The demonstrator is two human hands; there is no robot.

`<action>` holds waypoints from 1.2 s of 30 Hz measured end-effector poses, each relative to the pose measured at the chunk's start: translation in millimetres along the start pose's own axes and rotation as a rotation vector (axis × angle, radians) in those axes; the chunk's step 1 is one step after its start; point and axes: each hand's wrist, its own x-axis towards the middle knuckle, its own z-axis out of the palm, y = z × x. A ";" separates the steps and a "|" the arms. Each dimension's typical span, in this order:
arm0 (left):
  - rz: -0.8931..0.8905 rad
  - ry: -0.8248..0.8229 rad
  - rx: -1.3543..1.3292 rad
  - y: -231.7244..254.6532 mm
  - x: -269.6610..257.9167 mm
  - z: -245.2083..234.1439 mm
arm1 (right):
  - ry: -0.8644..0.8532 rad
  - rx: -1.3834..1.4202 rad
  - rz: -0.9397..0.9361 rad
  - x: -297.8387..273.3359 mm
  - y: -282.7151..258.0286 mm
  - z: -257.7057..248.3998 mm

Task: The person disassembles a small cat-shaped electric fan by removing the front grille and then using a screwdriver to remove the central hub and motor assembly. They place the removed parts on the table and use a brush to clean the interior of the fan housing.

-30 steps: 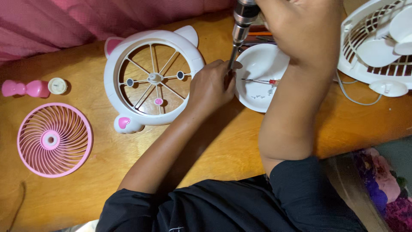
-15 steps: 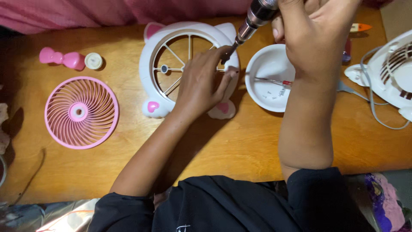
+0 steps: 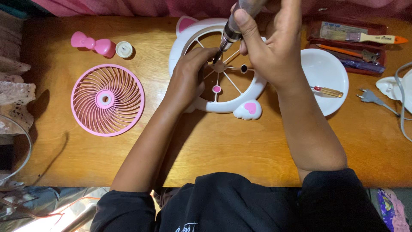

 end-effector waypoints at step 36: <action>-0.045 -0.052 -0.095 -30.7 -5.9 11.7 | 0.177 -0.091 -0.247 34.7 13.5 47.4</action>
